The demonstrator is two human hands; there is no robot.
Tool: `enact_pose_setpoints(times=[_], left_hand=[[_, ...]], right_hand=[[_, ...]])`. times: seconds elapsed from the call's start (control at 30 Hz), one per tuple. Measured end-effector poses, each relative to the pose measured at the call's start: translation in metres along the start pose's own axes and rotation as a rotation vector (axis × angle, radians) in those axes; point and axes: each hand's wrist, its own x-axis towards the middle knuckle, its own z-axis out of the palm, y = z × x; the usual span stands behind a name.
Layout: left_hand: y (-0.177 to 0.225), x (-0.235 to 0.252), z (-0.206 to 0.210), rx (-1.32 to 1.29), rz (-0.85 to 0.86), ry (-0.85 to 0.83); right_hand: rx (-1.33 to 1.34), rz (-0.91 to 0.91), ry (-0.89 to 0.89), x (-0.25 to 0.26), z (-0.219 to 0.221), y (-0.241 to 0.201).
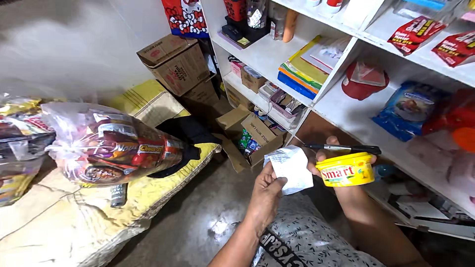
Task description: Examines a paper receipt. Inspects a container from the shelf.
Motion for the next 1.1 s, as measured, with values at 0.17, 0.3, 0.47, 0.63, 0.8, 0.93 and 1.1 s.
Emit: enact_pose_setpoints(times=[0.17, 0.3, 0.47, 0.63, 0.8, 0.93, 1.1], left_hand=[[-0.002, 0.001, -0.001, 0.004, 0.002, -0.001], [-0.002, 0.002, -0.001, 0.015, 0.006, 0.003], [-0.001, 0.002, 0.000, 0.020, -0.006, 0.016], [-0.001, 0.001, -0.002, 0.000, -0.006, 0.019], [0.000, 0.002, -0.004, -0.010, -0.011, 0.022], [0.001, 0.002, -0.006, -0.014, -0.010, 0.021], [0.000, 0.002, -0.008, -0.027, -0.013, 0.028]], right_hand=[[0.020, 0.011, 0.029, -0.001, 0.001, -0.001], [0.000, -0.002, 0.024, -0.001, 0.002, -0.001], [0.018, -0.007, 0.064, -0.003, 0.004, 0.002], [0.040, 0.000, 0.064, -0.001, 0.007, 0.001], [0.017, 0.003, 0.067, 0.000, 0.009, 0.002], [0.020, 0.006, 0.080, 0.001, 0.008, 0.004], [0.001, 0.004, 0.071, 0.003, 0.010, 0.004]])
